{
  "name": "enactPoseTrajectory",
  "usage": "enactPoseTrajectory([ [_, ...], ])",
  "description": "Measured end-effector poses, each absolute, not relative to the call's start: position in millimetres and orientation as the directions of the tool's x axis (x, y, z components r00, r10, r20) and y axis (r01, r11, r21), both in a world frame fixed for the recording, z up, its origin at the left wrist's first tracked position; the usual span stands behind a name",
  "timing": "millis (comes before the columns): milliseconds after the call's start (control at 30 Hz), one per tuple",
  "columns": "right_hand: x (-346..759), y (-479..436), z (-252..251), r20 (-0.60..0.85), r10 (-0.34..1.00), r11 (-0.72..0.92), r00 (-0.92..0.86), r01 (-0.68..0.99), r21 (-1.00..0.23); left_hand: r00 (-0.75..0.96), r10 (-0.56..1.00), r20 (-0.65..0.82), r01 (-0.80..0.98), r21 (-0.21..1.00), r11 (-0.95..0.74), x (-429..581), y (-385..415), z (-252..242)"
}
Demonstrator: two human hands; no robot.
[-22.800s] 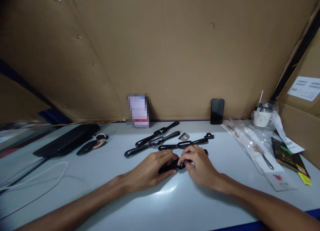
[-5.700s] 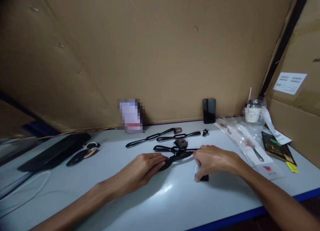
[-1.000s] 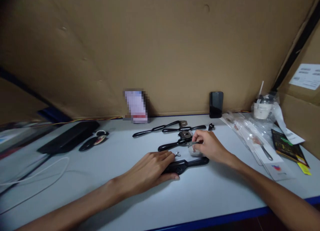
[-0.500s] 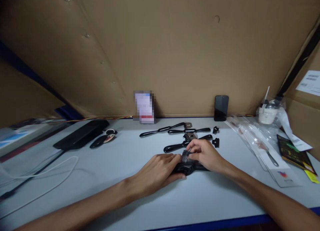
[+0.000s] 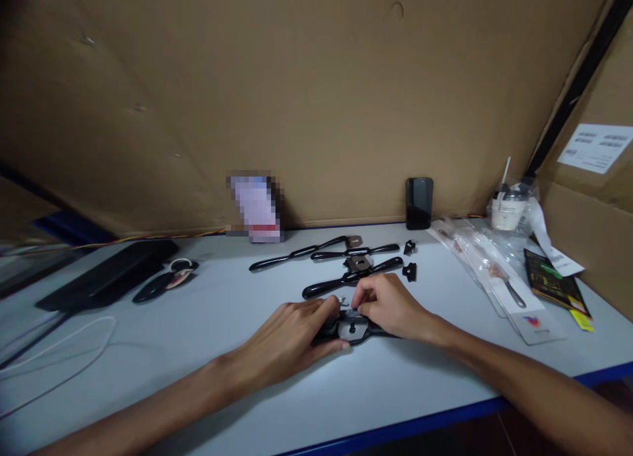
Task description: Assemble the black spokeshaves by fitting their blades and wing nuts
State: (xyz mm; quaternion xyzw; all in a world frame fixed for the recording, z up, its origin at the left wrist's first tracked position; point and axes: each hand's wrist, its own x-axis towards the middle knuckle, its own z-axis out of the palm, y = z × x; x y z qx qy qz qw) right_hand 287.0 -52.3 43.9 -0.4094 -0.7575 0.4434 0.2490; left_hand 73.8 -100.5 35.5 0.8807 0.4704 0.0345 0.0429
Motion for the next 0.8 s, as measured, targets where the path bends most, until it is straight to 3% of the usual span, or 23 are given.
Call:
enactPoseTrajectory([
  [300, 288, -53, 49, 0.074, 0.829, 0.408, -0.554, 0.508, -0.759, 0.595, 0.804, 0.021, 0.798, 0.110, -0.593, 69, -100, 35],
  [433, 302, -45, 57, 0.301, 0.811, 0.572, -0.502, 0.570, -0.590, 0.643, 0.763, 0.070, 0.757, 0.094, -0.647, 68, -100, 34],
  [533, 312, -38, 65, 0.528, 0.742, 0.655, -0.414, 0.614, -0.439, 0.683, 0.706, 0.186, 0.717, 0.017, -0.697, 65, -95, 32],
  [633, 315, -46, 77, 0.668, 0.671, 0.685, -0.322, 0.614, -0.392, 0.704, 0.585, 0.403, 0.655, -0.047, -0.754, 60, -88, 40],
  [733, 319, -80, 95, 0.760, 0.592, 0.723, -0.269, 0.595, -0.352, 0.658, 0.514, 0.551, 0.634, -0.036, -0.773, 57, -92, 57],
  [800, 327, -110, 109, 0.762, 0.582, 0.731, -0.283, 0.592, -0.339, 0.601, 0.553, 0.577, 0.656, 0.041, -0.754, 56, -105, 68],
])
